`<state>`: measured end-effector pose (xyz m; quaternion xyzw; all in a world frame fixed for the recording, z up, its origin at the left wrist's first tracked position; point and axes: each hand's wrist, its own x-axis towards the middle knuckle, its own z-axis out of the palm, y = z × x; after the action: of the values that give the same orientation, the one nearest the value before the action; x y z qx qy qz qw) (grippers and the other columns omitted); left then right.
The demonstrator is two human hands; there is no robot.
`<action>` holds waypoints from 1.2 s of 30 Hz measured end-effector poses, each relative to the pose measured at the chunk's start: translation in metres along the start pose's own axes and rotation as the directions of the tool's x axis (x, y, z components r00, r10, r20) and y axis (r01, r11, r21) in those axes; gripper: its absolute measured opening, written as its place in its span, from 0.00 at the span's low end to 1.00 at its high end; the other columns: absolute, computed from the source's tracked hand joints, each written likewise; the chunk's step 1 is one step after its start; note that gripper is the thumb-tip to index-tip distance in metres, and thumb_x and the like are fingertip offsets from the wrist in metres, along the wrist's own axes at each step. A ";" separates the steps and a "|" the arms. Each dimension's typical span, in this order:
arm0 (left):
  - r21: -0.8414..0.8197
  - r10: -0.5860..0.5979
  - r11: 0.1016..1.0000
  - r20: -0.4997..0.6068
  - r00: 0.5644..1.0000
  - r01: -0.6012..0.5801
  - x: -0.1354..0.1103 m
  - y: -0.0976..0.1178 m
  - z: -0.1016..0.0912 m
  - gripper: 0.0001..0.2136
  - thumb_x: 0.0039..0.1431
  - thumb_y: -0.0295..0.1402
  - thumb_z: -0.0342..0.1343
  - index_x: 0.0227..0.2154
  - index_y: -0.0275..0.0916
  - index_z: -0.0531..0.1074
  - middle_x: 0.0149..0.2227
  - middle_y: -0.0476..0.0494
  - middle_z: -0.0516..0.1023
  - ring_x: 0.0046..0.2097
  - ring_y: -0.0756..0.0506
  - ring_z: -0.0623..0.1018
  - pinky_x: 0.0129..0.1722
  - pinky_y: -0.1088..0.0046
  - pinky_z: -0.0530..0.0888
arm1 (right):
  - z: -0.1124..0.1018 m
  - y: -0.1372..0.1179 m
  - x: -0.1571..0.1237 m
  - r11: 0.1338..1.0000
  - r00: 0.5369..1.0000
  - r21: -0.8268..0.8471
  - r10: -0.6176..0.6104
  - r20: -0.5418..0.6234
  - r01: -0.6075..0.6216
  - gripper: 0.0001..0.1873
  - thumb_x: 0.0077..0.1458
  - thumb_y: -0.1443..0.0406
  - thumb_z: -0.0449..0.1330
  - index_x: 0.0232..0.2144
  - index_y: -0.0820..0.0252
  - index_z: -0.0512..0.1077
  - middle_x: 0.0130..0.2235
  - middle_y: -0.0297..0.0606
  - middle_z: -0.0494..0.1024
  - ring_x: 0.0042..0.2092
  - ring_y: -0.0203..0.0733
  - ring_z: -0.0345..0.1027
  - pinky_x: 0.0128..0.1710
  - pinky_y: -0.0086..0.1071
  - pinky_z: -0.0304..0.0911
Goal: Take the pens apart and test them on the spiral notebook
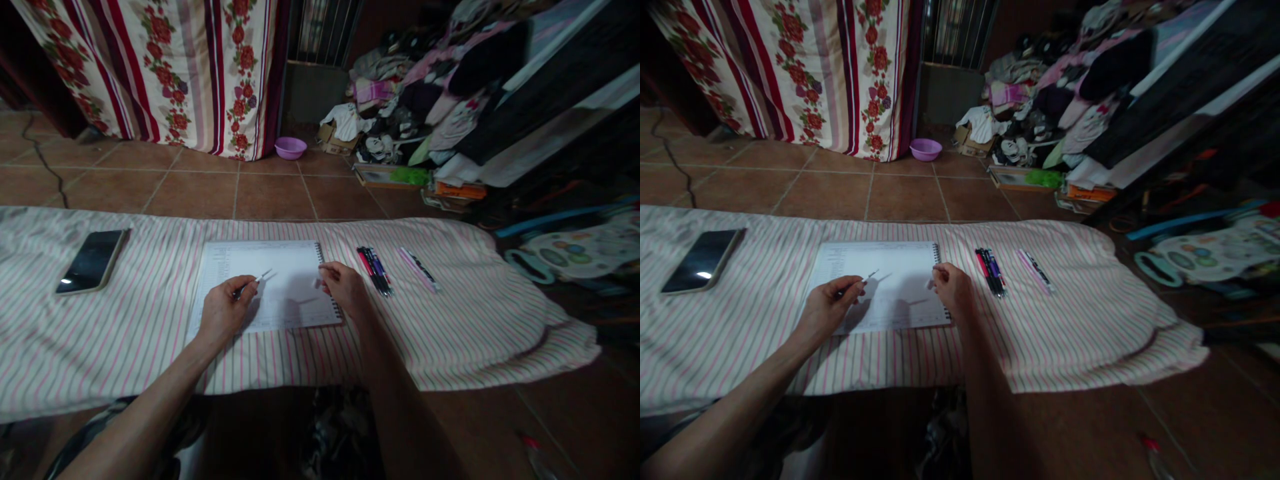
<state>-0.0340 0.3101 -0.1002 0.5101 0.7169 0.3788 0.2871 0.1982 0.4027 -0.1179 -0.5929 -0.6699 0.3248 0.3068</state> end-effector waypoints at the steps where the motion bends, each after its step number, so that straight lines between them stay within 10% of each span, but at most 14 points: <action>1: 0.001 0.001 1.000 0.000 1.000 -0.001 0.000 0.000 0.000 0.17 0.52 0.45 0.51 0.36 0.39 0.76 0.29 0.44 0.80 0.30 0.46 0.77 0.32 0.72 0.71 | 0.000 0.000 0.000 1.000 1.000 -0.005 -0.008 0.003 0.008 0.13 0.51 0.61 0.53 0.35 0.62 0.72 0.27 0.39 0.77 0.26 0.38 0.72 0.24 0.28 0.66; 26: 0.049 -0.015 0.999 0.033 0.999 0.013 -0.003 0.007 0.000 0.18 0.53 0.46 0.50 0.38 0.40 0.76 0.30 0.44 0.80 0.31 0.45 0.78 0.31 0.72 0.71 | -0.007 -0.010 -0.002 0.984 0.988 -0.152 -0.113 -0.108 0.096 0.09 0.50 0.66 0.54 0.33 0.58 0.74 0.34 0.39 0.79 0.36 0.40 0.73 0.38 0.32 0.67; 32: 0.092 -0.016 0.996 0.037 0.999 0.013 -0.004 0.008 0.003 0.17 0.53 0.45 0.49 0.37 0.41 0.76 0.30 0.44 0.80 0.32 0.44 0.78 0.31 0.72 0.71 | 0.000 -0.033 -0.010 0.952 0.945 -0.025 -0.307 -0.111 0.306 0.11 0.53 0.64 0.54 0.35 0.60 0.75 0.37 0.40 0.76 0.35 0.38 0.71 0.34 0.29 0.67; 36: 0.161 -0.001 0.987 0.042 0.999 -0.006 -0.005 0.012 0.005 0.16 0.54 0.43 0.49 0.38 0.42 0.76 0.31 0.44 0.81 0.33 0.44 0.78 0.32 0.71 0.71 | 0.011 -0.049 -0.018 0.829 0.827 -0.048 -0.559 -0.056 0.557 0.09 0.54 0.65 0.56 0.37 0.55 0.75 0.37 0.38 0.76 0.41 0.40 0.68 0.41 0.34 0.66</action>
<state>-0.0228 0.3087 -0.0929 0.5404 0.7384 0.3093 0.2591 0.1622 0.3801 -0.0861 -0.3866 -0.8078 0.1911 0.4019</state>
